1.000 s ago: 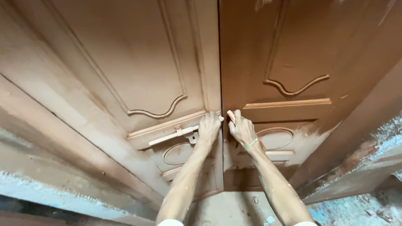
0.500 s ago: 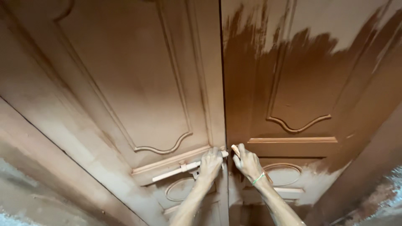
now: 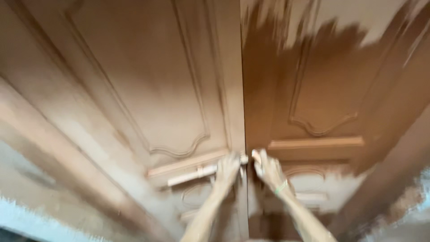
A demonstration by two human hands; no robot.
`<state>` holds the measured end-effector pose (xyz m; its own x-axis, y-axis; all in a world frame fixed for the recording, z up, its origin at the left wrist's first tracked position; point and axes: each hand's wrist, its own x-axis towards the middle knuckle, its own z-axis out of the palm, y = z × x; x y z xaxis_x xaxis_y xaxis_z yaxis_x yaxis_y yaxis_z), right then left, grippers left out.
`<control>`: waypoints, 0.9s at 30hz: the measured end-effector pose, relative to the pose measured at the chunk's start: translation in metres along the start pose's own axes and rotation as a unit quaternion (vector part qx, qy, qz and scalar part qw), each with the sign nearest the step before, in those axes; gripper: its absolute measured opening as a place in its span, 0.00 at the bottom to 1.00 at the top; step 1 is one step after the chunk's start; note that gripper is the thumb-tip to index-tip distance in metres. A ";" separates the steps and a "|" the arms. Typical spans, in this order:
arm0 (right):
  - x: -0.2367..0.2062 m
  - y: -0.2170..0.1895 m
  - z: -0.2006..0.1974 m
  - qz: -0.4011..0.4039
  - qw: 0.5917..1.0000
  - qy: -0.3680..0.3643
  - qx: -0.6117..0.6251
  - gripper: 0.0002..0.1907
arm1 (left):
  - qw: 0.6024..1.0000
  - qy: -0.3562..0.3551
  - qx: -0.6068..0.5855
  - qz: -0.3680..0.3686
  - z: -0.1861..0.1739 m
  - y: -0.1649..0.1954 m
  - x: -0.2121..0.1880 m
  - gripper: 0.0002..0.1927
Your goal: The person paints a wooden door and its frame with brown paint using a paintbrush, holding the door steady with one hand while brushing the panels, edges, and latch area. They briefly dip the brush at a paint container on the floor and continue coating the door surface and frame.
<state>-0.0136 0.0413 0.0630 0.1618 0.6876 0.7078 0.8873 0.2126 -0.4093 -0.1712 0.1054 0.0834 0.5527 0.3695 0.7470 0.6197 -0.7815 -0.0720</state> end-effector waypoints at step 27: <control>-0.111 0.052 -0.035 0.122 0.985 -0.124 0.016 0.13 | 0.996 -0.013 -0.086 0.008 0.038 -0.017 -0.044 0.20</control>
<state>0.0297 -0.0482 -0.0172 0.2538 0.8686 0.4255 0.8201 0.0400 -0.5708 -0.1850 0.1216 0.0268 0.5783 0.3671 0.7285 0.5063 -0.8617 0.0323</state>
